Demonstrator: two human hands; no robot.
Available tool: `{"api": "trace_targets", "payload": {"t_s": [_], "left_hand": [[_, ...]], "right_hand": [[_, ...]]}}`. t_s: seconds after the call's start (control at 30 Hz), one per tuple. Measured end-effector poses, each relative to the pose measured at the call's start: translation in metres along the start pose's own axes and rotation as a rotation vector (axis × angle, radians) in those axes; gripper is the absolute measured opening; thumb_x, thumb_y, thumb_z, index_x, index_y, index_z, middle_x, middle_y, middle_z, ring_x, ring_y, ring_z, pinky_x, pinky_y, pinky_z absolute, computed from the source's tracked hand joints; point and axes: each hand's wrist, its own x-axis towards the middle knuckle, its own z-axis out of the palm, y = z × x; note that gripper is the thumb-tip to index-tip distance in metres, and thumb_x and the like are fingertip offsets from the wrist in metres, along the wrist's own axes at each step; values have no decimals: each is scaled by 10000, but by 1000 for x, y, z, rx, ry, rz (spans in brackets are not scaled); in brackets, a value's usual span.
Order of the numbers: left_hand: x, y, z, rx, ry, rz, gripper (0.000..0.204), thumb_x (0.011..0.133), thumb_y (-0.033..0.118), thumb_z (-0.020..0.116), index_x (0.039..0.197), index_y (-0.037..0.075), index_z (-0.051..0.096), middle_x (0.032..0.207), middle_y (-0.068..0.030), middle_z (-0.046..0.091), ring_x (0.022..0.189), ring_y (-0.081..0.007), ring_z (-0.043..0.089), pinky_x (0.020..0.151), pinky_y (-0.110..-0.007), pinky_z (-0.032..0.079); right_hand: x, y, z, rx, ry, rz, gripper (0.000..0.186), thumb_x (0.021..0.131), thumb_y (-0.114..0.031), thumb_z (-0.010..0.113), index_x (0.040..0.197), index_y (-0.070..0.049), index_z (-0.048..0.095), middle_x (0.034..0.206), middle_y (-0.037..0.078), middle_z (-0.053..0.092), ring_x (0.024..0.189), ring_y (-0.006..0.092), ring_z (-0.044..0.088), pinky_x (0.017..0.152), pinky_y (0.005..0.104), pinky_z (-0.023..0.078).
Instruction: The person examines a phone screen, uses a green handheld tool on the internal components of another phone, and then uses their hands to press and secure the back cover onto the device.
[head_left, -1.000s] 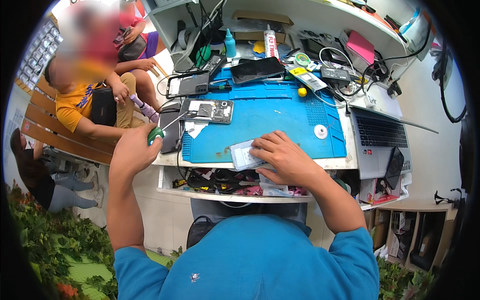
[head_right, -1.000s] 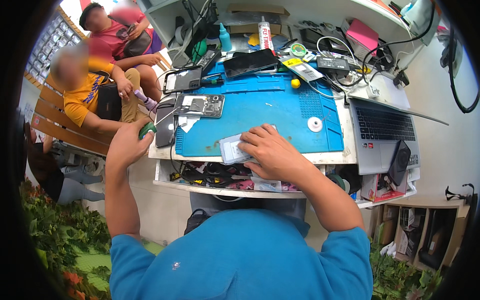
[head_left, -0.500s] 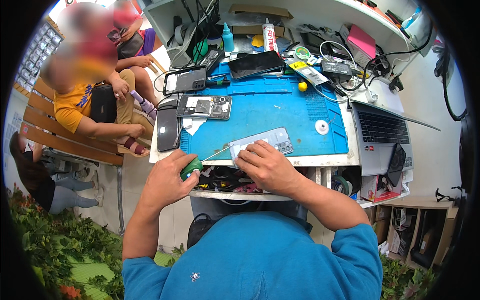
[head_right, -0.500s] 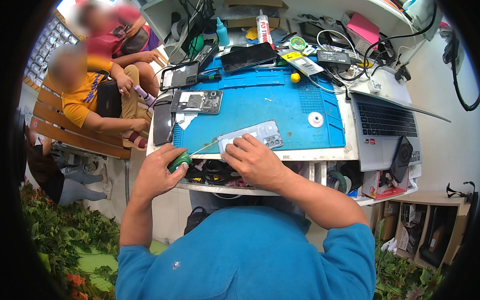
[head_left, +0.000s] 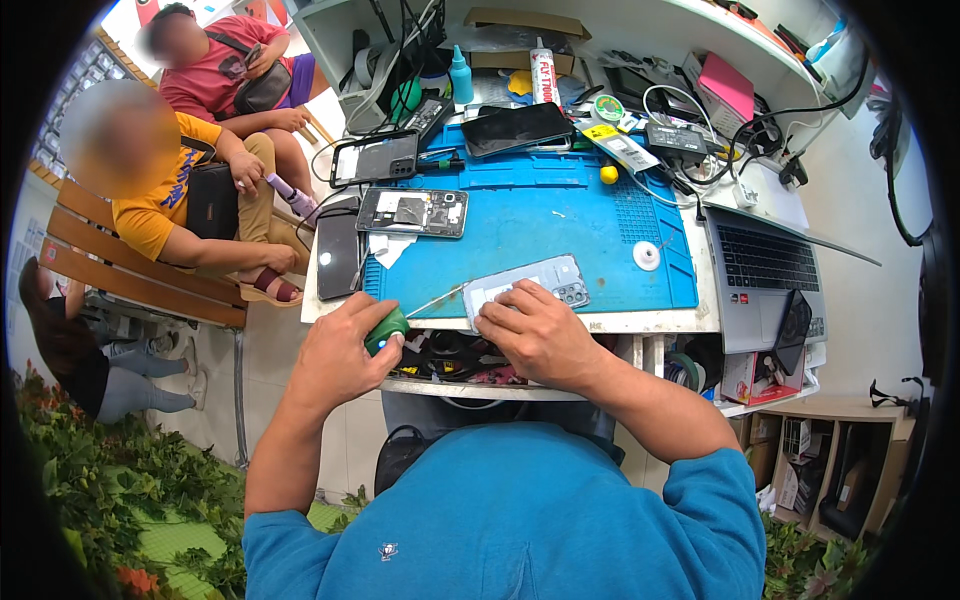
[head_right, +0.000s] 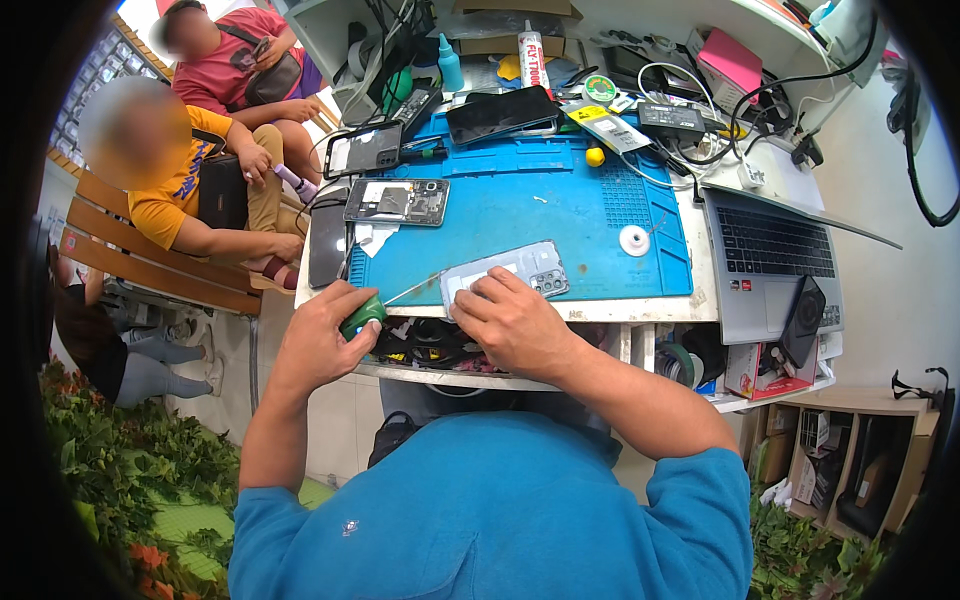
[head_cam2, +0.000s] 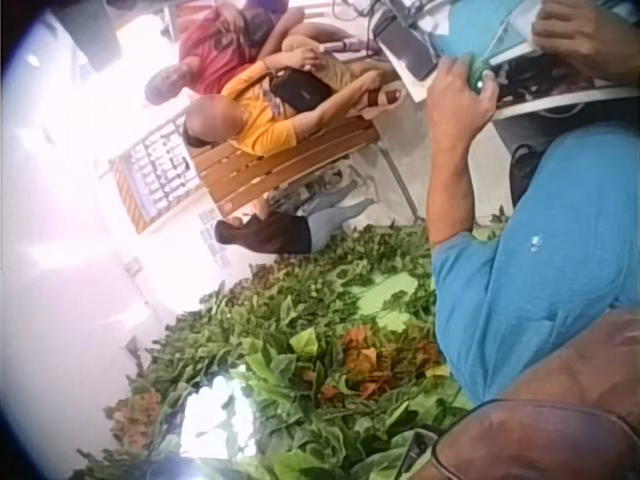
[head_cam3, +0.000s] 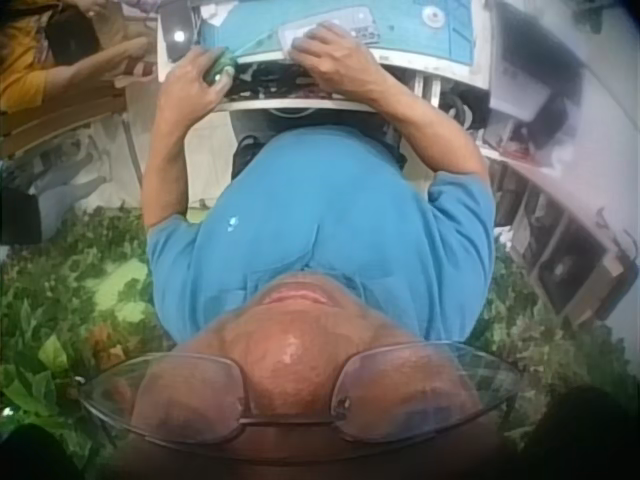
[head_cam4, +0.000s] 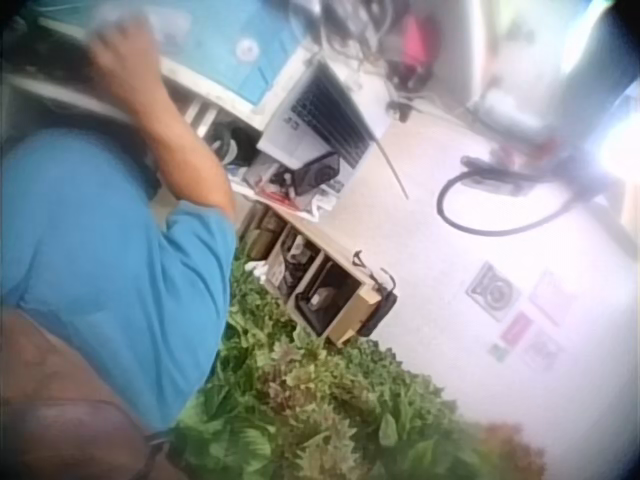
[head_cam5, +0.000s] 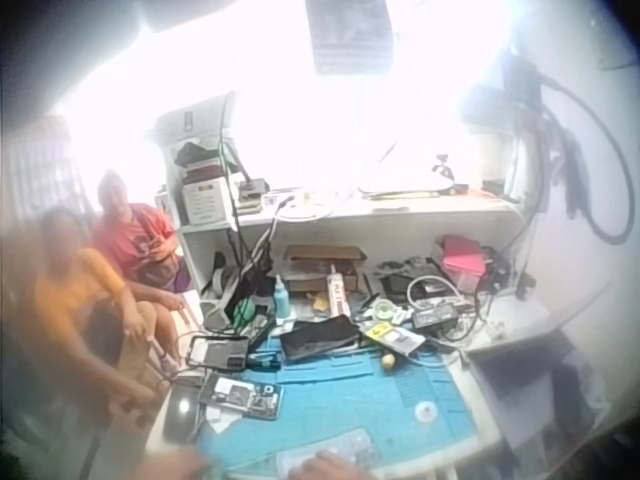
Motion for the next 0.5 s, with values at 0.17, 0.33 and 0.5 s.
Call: {"api": "trace_targets", "payload": {"t_s": [0.17, 0.33, 0.5], "left_hand": [[-1, -1, 0, 6, 7, 11, 411, 957, 237, 843, 1321, 46, 841, 1147, -158, 795, 979, -421, 802, 894, -491, 655], [1, -1, -3, 6, -32, -17, 412, 952, 194, 845, 1327, 23, 836, 1159, -178, 806, 1016, -413, 800, 915, -450, 644], [-2, -1, -1, -9, -7, -34, 407, 951, 192, 841, 1321, 23, 838, 1135, -175, 794, 1001, -405, 794, 897, -452, 636]], "right_hand": [[1, 0, 0, 7, 10, -3, 367, 871, -144, 773, 1202, 12, 804, 1146, 80, 730, 1070, 270, 702, 1046, 436, 564], [0, 1, 1, 24, 10, 9, 361, 875, -139, 773, 1201, 12, 803, 1140, 80, 733, 1067, 270, 701, 1045, 434, 562], [0, 1, 2, 33, 17, 10, 348, 877, -130, 769, 1193, 10, 802, 1143, 83, 739, 1065, 272, 703, 1051, 439, 560]]}}
